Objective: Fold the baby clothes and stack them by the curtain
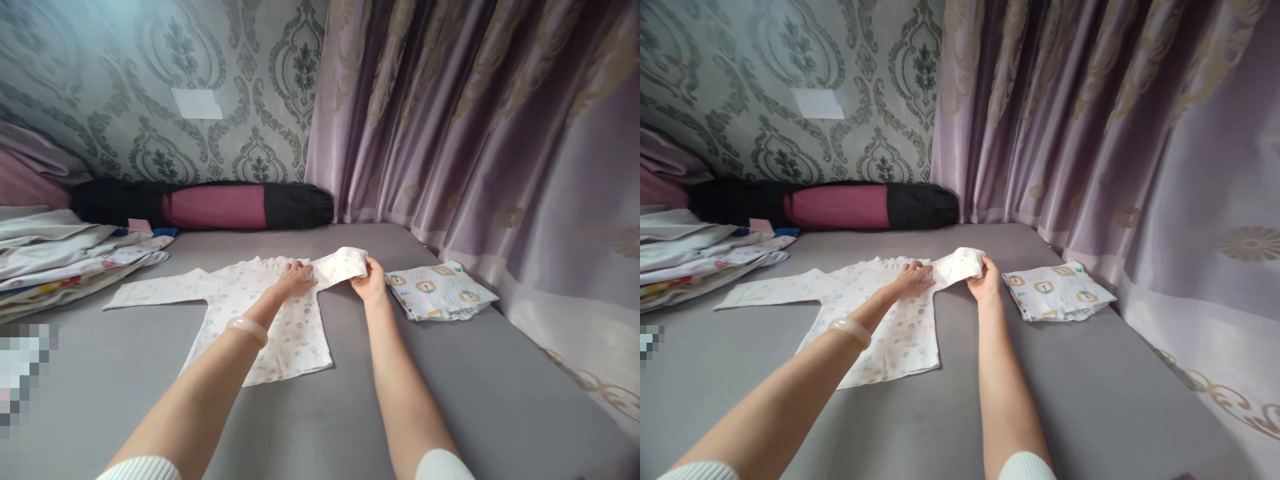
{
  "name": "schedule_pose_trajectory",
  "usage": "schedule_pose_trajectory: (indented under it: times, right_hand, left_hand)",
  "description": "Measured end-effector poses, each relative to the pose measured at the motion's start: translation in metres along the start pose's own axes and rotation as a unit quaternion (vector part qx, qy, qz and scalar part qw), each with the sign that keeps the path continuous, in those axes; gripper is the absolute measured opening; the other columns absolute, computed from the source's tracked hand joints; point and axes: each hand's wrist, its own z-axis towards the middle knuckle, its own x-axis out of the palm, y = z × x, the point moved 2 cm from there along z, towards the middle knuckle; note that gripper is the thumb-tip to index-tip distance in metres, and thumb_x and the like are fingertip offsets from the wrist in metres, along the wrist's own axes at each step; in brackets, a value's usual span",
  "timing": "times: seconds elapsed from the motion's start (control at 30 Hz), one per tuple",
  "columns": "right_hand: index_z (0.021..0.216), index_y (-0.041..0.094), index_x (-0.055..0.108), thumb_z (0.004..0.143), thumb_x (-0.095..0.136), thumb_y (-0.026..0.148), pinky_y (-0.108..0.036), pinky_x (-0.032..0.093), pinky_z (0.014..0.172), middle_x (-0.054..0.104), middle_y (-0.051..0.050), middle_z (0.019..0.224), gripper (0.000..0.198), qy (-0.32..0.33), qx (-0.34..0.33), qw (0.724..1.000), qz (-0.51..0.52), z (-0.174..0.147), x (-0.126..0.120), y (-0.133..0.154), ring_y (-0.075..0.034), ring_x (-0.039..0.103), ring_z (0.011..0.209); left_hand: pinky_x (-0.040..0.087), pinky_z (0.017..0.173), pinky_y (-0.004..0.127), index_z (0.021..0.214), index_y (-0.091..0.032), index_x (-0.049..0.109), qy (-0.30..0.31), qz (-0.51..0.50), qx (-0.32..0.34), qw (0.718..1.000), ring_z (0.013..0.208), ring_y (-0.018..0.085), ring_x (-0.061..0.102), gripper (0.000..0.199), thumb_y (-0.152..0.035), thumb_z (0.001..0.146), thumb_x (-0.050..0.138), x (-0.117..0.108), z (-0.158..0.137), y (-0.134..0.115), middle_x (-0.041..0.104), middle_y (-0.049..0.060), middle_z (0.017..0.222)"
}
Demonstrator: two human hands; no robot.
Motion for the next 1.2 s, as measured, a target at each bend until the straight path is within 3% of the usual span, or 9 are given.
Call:
schedule_pose_trajectory:
  times: [0.17, 0.33, 0.53, 0.63, 0.77, 0.97, 1.2]
  right_hand:
    - [0.077, 0.018, 0.062, 0.082, 0.056, 0.027, -0.027, 0.056, 0.064, 0.068, -0.002, 0.067, 0.011, 0.011, 0.036, 0.992, 0.120, -0.001, 0.005, -0.003, -0.017, 0.068, 0.070]
    - [0.076, 0.019, 0.061, 0.083, 0.056, 0.020, -0.022, 0.055, 0.058, 0.068, 0.002, 0.063, 0.008, 0.028, 0.084, 0.966, 0.243, -0.001, 0.010, -0.006, -0.012, 0.065, 0.058]
    - [0.077, 0.019, 0.061, 0.084, 0.052, 0.016, -0.022, 0.055, 0.056, 0.069, 0.002, 0.063, 0.012, 0.012, 0.124, 0.955, 0.270, -0.003, 0.014, -0.008, -0.012, 0.066, 0.057]
    - [0.078, 0.019, 0.062, 0.084, 0.051, 0.016, -0.023, 0.056, 0.057, 0.070, 0.002, 0.066, 0.013, 0.015, 0.129, 0.954, 0.270, -0.005, 0.017, -0.009, -0.013, 0.067, 0.060]
    - [0.079, 0.019, 0.062, 0.083, 0.053, 0.018, -0.023, 0.055, 0.057, 0.071, 0.002, 0.067, 0.009, 0.023, 0.119, 0.960, 0.251, -0.007, 0.019, -0.009, -0.013, 0.067, 0.062]
    - [0.081, 0.019, 0.059, 0.084, 0.051, 0.019, -0.022, 0.053, 0.050, 0.068, 0.002, 0.063, 0.009, 0.035, 0.124, 0.968, 0.216, -0.008, 0.029, -0.004, -0.013, 0.065, 0.056]
    - [0.084, 0.019, 0.058, 0.082, 0.052, 0.022, -0.022, 0.052, 0.049, 0.067, 0.002, 0.064, 0.007, 0.088, 0.122, 0.973, 0.174, -0.012, 0.073, 0.005, -0.013, 0.064, 0.057]
  left_hand:
    - [0.034, 0.103, 0.049, 0.143, -0.023, 0.040, 0.068, 0.012, -0.011, 0.998, 0.124, 0.038, 0.040, 0.076, -0.063, 0.079, 0.052, -0.011, 0.013, 0.005, 0.041, 0.018, 0.135]
    - [0.036, 0.105, 0.046, 0.151, -0.030, 0.027, 0.117, 0.010, -0.048, 0.992, 0.133, 0.040, 0.034, 0.101, -0.075, 0.066, 0.058, -0.022, 0.017, 0.003, 0.033, 0.015, 0.143]
    - [0.038, 0.103, 0.048, 0.151, -0.029, 0.028, 0.138, 0.011, -0.059, 0.989, 0.133, 0.044, 0.036, 0.107, -0.075, 0.061, 0.063, -0.027, 0.021, -0.002, 0.031, 0.017, 0.147]
    - [0.040, 0.101, 0.048, 0.150, -0.027, 0.031, 0.114, 0.008, -0.043, 0.992, 0.133, 0.043, 0.036, 0.103, -0.073, 0.063, 0.063, -0.025, 0.018, -0.002, 0.036, 0.018, 0.142]
    - [0.036, 0.105, 0.047, 0.149, -0.025, 0.030, 0.025, -0.037, -0.016, 0.999, 0.131, 0.038, 0.039, 0.095, -0.070, 0.071, 0.059, -0.019, 0.001, 0.002, 0.043, 0.017, 0.134]
    - [0.045, 0.096, 0.038, 0.136, -0.015, 0.047, -0.100, -0.145, -0.025, 0.984, 0.105, 0.025, 0.058, 0.065, -0.050, 0.081, 0.056, -0.017, -0.060, 0.040, 0.051, 0.015, 0.121]
    - [0.048, 0.090, 0.038, 0.121, -0.012, 0.058, -0.132, -0.146, -0.138, 0.971, 0.096, 0.025, 0.061, 0.056, -0.047, 0.078, 0.052, -0.024, -0.141, 0.082, 0.056, 0.016, 0.118]
